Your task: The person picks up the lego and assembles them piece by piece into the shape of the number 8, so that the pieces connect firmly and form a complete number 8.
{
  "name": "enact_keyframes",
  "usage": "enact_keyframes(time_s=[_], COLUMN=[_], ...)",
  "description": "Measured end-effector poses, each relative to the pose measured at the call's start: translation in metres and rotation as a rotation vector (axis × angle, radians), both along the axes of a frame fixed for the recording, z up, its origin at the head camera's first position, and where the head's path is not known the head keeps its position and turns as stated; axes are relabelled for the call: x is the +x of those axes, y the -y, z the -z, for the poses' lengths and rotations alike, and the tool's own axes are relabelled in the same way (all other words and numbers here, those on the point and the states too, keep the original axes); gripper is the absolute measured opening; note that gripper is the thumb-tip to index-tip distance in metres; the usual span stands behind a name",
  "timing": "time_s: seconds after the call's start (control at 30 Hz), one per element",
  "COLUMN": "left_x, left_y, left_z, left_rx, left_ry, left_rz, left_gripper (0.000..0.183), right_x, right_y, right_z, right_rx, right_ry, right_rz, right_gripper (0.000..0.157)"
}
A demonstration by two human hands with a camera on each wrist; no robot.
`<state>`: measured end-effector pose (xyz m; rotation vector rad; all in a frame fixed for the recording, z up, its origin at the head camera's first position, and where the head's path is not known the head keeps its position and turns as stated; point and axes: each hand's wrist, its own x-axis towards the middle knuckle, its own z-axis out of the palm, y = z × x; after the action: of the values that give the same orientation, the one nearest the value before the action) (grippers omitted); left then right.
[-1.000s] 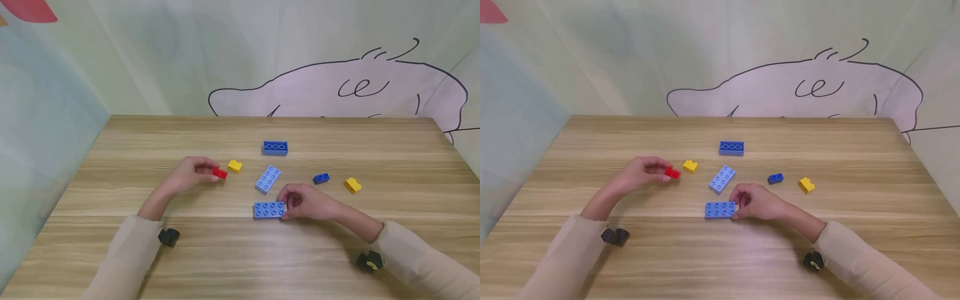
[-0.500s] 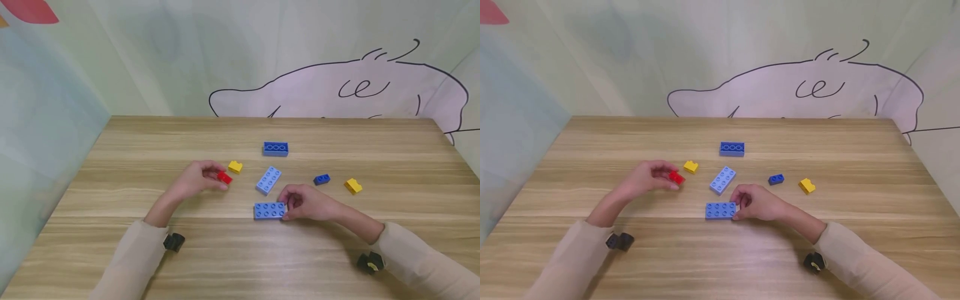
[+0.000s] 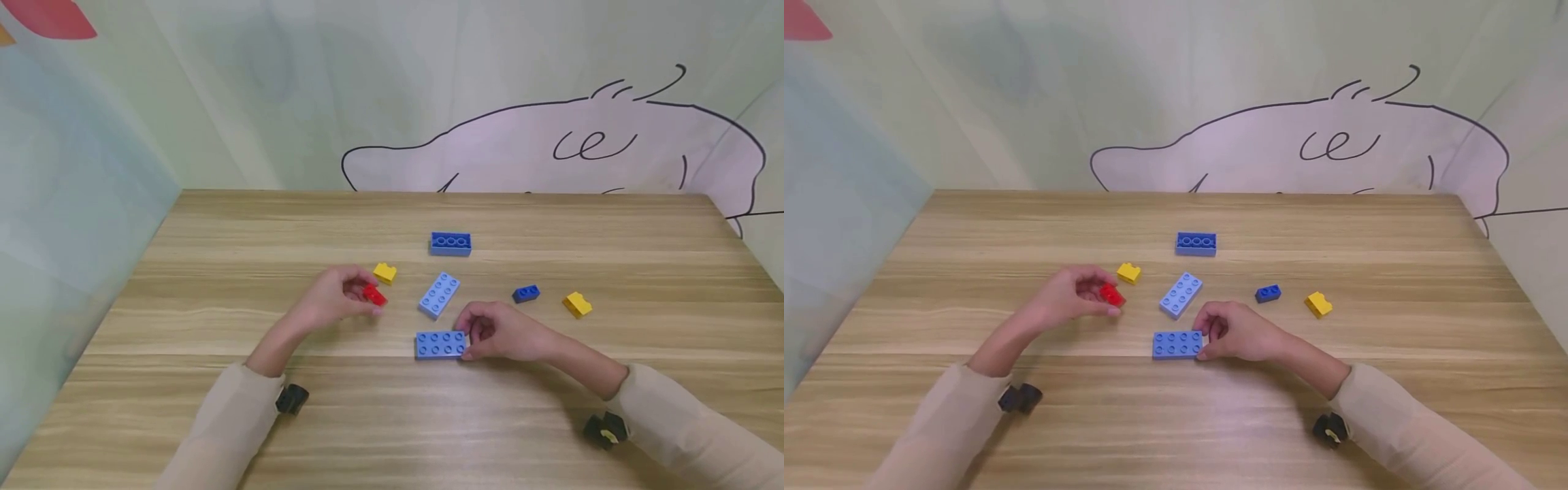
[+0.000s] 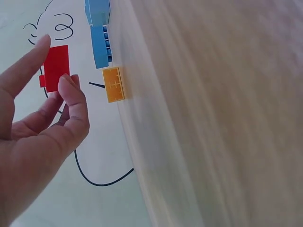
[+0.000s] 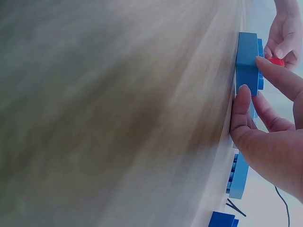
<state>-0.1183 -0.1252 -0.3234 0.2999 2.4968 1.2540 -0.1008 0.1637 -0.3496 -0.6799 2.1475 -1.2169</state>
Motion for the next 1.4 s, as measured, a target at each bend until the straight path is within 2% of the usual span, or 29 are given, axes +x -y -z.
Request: enact_keyframes(time_s=[0.27,0.6,0.73,1.03,1.4], left_x=[0.006,0.011,0.013,0.019,0.027], left_y=[-0.005,-0.014,-0.016,-0.024,-0.034], left_z=[-0.004,-0.007,-0.006,-0.005,-0.008], left_rx=[-0.004,0.065,0.082,0.074,0.061], left_ry=[-0.007,0.04,0.04,0.007,-0.032], left_rz=[0.057,0.044,0.065,0.146,0.201], left_gripper=[0.044,0.046,0.045,0.042,0.039], right_x=[0.0,0.001,0.001,0.0,0.0], right_y=[-0.001,-0.001,-0.001,0.0,0.0], right_z=[0.001,0.0,0.0,0.001,0.0], right_rx=[-0.004,0.002,0.001,0.008,0.016], right_ry=[0.0,0.011,0.011,0.001,-0.013], right_rz=[0.001,0.006,0.007,0.007,0.002], right_gripper=[0.027,0.028,0.028,0.028,0.028])
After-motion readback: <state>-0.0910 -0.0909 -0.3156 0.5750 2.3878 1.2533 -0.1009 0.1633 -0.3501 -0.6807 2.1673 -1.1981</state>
